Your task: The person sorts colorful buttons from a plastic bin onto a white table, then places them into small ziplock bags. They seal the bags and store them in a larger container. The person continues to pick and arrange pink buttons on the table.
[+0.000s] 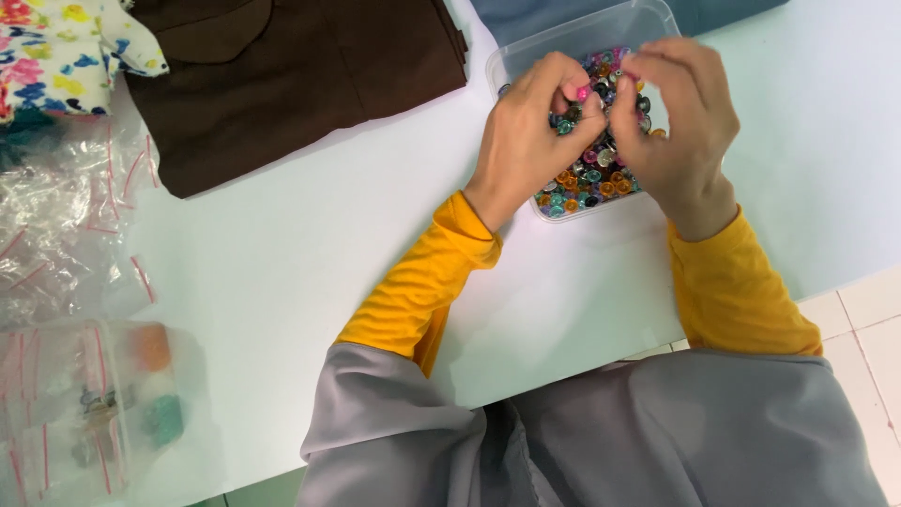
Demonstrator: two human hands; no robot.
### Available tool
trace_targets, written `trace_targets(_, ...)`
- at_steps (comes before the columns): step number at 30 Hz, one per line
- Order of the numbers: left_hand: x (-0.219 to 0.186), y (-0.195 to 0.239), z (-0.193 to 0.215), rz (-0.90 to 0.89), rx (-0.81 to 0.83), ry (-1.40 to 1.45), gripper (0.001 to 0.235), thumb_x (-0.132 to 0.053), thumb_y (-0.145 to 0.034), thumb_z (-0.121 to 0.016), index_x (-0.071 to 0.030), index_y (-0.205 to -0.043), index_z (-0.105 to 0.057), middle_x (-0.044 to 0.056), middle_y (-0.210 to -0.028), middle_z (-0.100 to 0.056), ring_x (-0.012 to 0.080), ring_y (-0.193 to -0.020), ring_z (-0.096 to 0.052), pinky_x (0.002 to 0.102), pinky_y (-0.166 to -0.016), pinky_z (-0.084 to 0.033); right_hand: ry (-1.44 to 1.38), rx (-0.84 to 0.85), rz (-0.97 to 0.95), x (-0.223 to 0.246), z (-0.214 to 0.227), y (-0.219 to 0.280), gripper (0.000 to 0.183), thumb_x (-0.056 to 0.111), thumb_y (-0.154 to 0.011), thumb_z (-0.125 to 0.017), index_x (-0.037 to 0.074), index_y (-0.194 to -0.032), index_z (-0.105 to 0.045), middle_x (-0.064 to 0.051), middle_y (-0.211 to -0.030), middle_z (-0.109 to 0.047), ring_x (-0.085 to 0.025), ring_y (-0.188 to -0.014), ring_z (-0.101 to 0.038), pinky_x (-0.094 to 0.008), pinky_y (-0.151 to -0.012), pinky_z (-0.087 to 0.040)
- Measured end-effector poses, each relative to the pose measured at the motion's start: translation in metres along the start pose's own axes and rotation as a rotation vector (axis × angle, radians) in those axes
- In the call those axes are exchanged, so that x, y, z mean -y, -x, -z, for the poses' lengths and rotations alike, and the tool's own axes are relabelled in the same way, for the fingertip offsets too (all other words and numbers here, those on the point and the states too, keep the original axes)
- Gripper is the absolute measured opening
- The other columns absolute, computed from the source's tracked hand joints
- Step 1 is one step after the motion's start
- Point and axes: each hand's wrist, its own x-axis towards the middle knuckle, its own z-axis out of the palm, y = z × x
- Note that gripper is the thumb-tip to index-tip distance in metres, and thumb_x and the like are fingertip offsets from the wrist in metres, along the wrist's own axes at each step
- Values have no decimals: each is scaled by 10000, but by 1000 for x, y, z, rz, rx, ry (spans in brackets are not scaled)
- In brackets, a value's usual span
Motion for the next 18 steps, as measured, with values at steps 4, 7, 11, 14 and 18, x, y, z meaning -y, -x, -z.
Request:
trace_targets(4,11,24,61,-223,-28,-75,99,-74,-998,-603,-59,-944,-522,35,-888,-555,198,-749,-492,338,-724,-458,23,-26,162,46,-17,19,137,-136,-994,-740,-37,-914,-688,-177,-990,-622,-320,-833,-660,-416,-717,-583)
trace_targets(7,49,70,102,-197,-79,-200,142,-111,-916,-745,-105,-978,-617,36,-819,-585,219,-715,-606,337,-703,-537,-471,-67,330,88,-43,38,196,-61,-829,-812,44,-984,-754,-212,-911,-646,-326,-614,-613,-406,-490,-475)
trace_targets(11,71,135,165,-50,84,-388,144,-67,-887,-757,-85,-982,-650,53,-831,-618,229,-738,-635,355,-742,-536,-403,151,366,132,-73,50,128,-7,-894,-677,61,-999,-707,-97,-981,-649,-236,-807,-641,-349,-685,-541)
trace_targets(14,65,156,189,104,129,-366,159,-20,-876,-753,-66,-985,-647,76,-827,-655,248,-745,-668,378,-756,-557,-368,259,305,132,-102,61,88,40,-921,-658,80,-985,-704,-70,-959,-663,-229,-858,-650,-357,-740,-537)
trace_targets(18,65,152,190,188,96,-262,218,-16,-841,-792,-58,-1005,-655,87,-800,-672,264,-735,-689,381,-739,-579,-286,386,83,118,-136,63,175,143,-999,-648,96,-1155,-713,-71,-945,-704,-244,-926,-694,-375,-802,-540)
